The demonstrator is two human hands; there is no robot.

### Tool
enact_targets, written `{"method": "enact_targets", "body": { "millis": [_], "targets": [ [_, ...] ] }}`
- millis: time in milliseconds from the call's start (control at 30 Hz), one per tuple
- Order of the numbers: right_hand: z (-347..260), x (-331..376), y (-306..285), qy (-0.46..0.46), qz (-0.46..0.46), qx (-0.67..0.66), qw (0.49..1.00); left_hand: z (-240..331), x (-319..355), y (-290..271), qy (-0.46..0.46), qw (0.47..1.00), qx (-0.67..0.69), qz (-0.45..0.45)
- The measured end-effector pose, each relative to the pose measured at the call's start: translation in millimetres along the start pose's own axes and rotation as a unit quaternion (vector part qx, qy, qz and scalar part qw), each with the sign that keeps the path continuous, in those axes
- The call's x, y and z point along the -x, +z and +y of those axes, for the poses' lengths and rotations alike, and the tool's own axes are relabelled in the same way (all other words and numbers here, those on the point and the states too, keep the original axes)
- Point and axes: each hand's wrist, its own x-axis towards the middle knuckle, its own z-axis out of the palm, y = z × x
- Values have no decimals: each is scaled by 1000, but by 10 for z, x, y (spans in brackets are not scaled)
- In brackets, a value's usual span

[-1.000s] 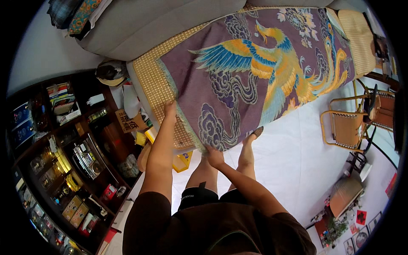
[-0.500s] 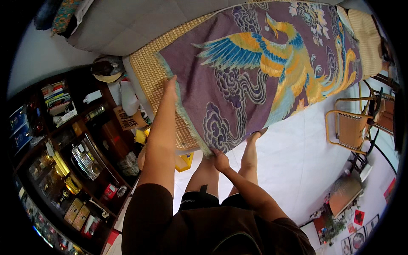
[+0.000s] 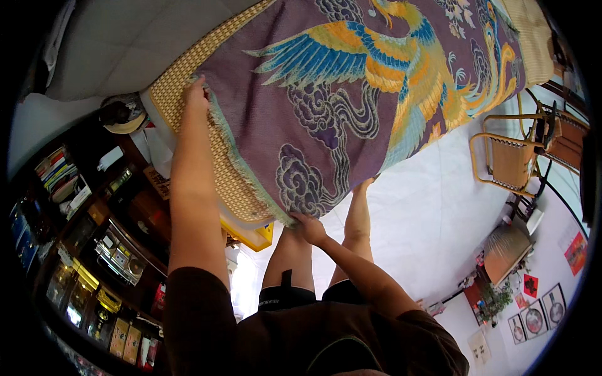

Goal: The person unfolds a bamboo mat and spreads it over a couch before placing a decorative fabric cover on top and smoothing it out by hand.

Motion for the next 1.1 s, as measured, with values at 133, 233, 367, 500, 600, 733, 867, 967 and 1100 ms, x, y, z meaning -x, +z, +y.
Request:
{"method": "enact_targets", "body": {
  "millis": [133, 233, 367, 500, 600, 733, 867, 967, 1100],
  "targets": [
    [-71, -122, 24, 29, -36, 13, 999, 257, -265, -109, 27, 998, 52, -17],
    [-48, -268, 99, 18, -39, 7, 999, 451, -388, -143, 108, 993, 24, 41],
    [-154, -500, 137, 32, -61, 16, 997, 642, -465, -100, 98, 993, 62, 23],
    [-281, -717, 173, 21, -85, -4, 996, 714, -607, -158, 100, 993, 55, -13],
    [-170, -866, 208, 1, -98, -31, 995, 661, -559, -10, 113, 989, 82, -40],
    [-139, -867, 192, 8, -145, 58, 988, 413, -292, 110, 156, 976, -93, -116],
    [-141, -634, 296, -49, -258, 233, 936, 70, 201, 33, 322, 888, -329, 3],
    [538, -327, 634, -108, -157, 335, 923, -329, 573, 116, 462, 689, -557, -32],
    [340, -262, 422, 48, -215, 195, 956, -1115, 1269, -238, 457, 588, -657, -113]
  ]
}}
